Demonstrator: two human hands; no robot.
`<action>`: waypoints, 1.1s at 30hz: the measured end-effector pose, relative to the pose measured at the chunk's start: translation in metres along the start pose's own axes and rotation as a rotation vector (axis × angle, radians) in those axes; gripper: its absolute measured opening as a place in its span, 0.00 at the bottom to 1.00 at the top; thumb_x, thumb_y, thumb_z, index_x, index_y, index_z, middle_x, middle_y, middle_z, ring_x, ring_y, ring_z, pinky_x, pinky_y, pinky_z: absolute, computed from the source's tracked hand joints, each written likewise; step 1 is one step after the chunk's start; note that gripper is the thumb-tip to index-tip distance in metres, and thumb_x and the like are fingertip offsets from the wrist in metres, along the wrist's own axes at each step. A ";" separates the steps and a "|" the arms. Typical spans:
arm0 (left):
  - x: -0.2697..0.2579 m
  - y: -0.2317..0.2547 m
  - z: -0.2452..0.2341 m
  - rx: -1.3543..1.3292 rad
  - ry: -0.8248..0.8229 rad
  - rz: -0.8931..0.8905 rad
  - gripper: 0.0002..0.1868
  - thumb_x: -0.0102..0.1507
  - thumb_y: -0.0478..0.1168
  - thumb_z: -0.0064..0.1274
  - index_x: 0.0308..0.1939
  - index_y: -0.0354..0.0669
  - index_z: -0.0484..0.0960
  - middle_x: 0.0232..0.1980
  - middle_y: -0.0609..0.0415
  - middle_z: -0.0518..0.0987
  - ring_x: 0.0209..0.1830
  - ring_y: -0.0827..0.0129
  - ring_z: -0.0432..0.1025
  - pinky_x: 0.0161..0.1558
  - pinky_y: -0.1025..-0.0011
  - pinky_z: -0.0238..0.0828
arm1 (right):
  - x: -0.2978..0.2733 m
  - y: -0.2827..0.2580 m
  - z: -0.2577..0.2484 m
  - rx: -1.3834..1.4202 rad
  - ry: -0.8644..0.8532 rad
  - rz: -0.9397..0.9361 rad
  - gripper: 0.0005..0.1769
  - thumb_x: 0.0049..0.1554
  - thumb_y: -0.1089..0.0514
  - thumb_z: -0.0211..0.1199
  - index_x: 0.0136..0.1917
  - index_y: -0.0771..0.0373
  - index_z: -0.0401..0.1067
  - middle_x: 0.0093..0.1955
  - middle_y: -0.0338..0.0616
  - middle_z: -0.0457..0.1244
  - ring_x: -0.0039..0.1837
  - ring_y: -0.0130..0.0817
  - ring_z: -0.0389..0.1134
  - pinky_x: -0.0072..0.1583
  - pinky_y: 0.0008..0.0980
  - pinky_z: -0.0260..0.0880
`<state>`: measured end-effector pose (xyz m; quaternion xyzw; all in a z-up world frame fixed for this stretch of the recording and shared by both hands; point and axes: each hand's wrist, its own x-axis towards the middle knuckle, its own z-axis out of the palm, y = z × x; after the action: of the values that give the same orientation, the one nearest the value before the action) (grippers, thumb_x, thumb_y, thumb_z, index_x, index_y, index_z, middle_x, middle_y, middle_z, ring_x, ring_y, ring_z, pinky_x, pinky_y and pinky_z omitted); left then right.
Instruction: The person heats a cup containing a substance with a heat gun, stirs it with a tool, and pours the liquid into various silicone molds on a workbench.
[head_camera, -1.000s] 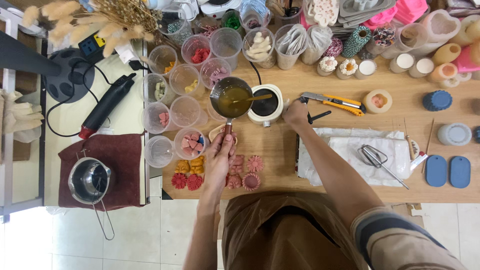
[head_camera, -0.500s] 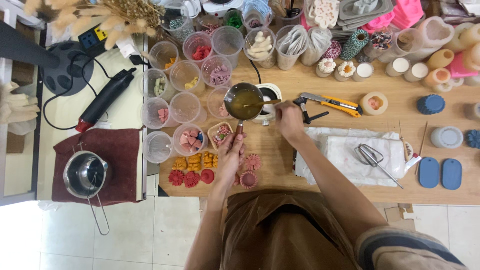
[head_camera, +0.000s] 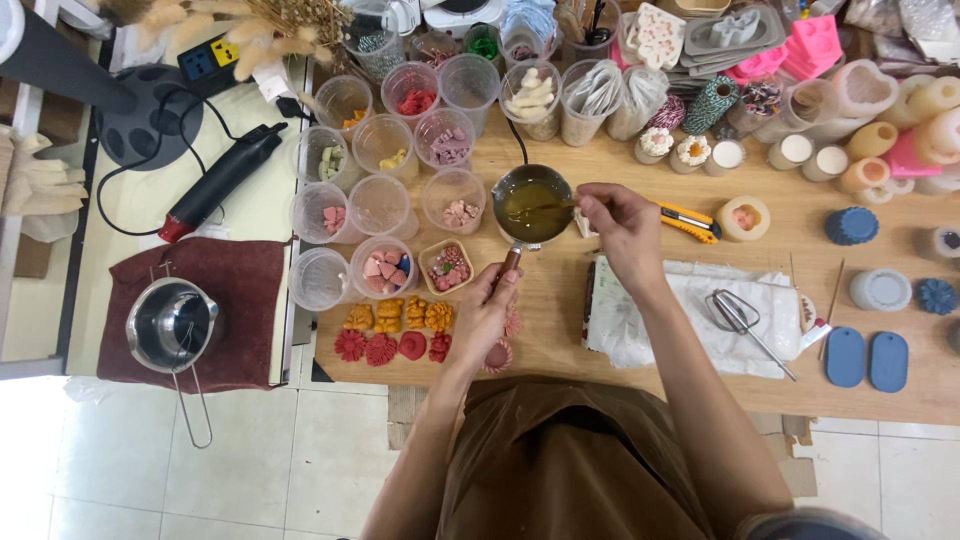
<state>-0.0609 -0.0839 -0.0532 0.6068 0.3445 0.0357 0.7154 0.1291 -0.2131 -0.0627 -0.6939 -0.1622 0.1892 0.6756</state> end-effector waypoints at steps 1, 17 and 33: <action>-0.004 0.002 0.001 0.048 -0.007 0.010 0.14 0.71 0.45 0.46 0.52 0.42 0.81 0.25 0.64 0.67 0.23 0.81 0.59 0.26 0.79 0.58 | 0.000 -0.006 -0.002 -0.026 -0.077 -0.009 0.13 0.65 0.62 0.62 0.60 0.70 0.76 0.42 0.37 0.66 0.43 0.22 0.63 0.46 0.24 0.65; -0.032 -0.020 -0.021 0.093 -0.155 0.077 0.12 0.70 0.43 0.48 0.49 0.39 0.82 0.25 0.61 0.75 0.21 0.82 0.60 0.24 0.79 0.56 | -0.039 -0.090 -0.041 -0.609 -0.275 -0.132 0.10 0.63 0.60 0.62 0.54 0.67 0.79 0.40 0.44 0.72 0.38 0.27 0.66 0.42 0.31 0.69; -0.049 -0.022 -0.025 -0.130 -0.235 -0.053 0.12 0.71 0.42 0.46 0.47 0.36 0.79 0.22 0.64 0.63 0.16 0.81 0.53 0.19 0.76 0.54 | -0.053 -0.088 -0.040 -0.550 -0.286 -0.239 0.11 0.63 0.58 0.63 0.55 0.67 0.79 0.45 0.43 0.72 0.43 0.26 0.70 0.46 0.29 0.71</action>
<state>-0.1195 -0.0911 -0.0511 0.5500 0.2713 -0.0324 0.7892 0.1048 -0.2710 0.0279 -0.7927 -0.3806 0.1535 0.4508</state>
